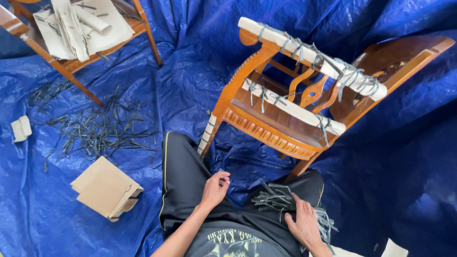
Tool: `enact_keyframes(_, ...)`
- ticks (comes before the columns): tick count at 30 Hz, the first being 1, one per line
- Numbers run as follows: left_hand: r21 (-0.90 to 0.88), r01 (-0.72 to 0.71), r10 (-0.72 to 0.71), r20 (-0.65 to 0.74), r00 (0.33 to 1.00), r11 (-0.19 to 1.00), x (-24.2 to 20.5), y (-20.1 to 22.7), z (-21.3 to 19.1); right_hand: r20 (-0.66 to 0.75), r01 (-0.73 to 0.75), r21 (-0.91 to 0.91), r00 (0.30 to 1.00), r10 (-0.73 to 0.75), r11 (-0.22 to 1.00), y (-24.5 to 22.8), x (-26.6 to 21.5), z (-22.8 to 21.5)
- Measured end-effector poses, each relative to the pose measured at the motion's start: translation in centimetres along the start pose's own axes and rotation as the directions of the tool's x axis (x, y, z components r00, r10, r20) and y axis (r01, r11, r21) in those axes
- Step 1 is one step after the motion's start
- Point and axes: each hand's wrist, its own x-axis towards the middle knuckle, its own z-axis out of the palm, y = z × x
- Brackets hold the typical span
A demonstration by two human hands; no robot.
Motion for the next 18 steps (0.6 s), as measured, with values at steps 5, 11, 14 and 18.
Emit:
enact_keyframes(5, -0.224, 0.03, -0.012, 0.083, 0.996, 0.974, -1.9, 7.7, -0.5, -0.097, -0.096, 0.087, 0.99, 0.104, 0.992, 1.3, 0.1, 2.3)
enact_keyframes(11, -0.84, -0.206, 0.479, 0.072, 0.875, 0.502, -6.8, 26.6, -4.5, -0.228, -0.256, 0.117, 0.934, 0.277, 0.96, 1.3, 1.9, 2.9)
enact_keyframes(14, -0.864, -0.346, 0.645, -0.033, 0.763, 0.365, -8.9, 31.3, -5.9, -0.259, -0.272, 0.148, 0.917, 0.302, 0.951, 1.2, 1.8, 2.8)
enact_keyframes(18, -0.832, -0.391, 0.648, -0.05, 0.76, 0.393, -11.3, 33.6, -5.9, -0.291, -0.246, 0.129, 0.917, 0.274, 0.961, 0.7, 2.0, 2.7)
